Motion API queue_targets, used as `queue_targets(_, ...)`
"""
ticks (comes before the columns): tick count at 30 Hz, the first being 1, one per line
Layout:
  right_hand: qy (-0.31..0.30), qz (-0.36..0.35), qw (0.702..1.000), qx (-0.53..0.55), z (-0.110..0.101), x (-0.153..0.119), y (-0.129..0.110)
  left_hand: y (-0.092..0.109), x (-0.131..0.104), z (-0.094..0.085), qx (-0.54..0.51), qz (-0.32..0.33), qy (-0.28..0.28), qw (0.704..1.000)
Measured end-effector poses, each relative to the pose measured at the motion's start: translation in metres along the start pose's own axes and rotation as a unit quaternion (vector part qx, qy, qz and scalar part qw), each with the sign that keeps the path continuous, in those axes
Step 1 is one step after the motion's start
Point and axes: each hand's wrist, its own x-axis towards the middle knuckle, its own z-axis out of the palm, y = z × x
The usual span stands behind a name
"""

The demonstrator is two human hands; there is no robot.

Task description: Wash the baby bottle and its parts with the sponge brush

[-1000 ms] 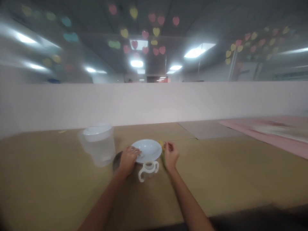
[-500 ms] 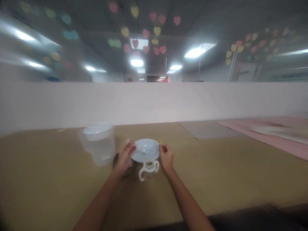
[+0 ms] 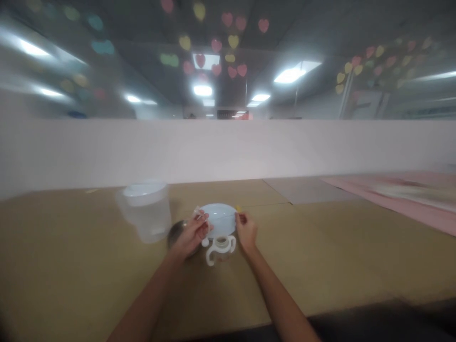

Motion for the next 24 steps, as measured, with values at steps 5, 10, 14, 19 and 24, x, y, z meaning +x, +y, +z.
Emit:
queue_targets(5,0.004,-0.001,1.0,0.002,0.0,0.001,-0.001,-0.002,-0.001,0.004,0.003,0.011,-0.013,1.0)
queue_targets(10,0.003,-0.012,1.0,-0.008,-0.001,-0.001,-0.004,-0.002,-0.001,0.005,0.009,0.017,-0.011,1.0)
queue_targets(14,0.003,-0.029,1.0,-0.009,-0.001,-0.003,-0.007,-0.002,-0.002,0.005,0.044,0.024,-0.014,0.999)
queue_targets(19,0.007,-0.052,0.998,-0.038,-0.001,-0.006,-0.009,-0.003,-0.007,0.008,0.258,0.024,-0.054,0.964)
queue_targets(24,0.026,-0.121,0.987,-0.104,-0.001,-0.003,-0.004,-0.009,-0.011,0.01,0.472,0.112,-0.083,0.87)
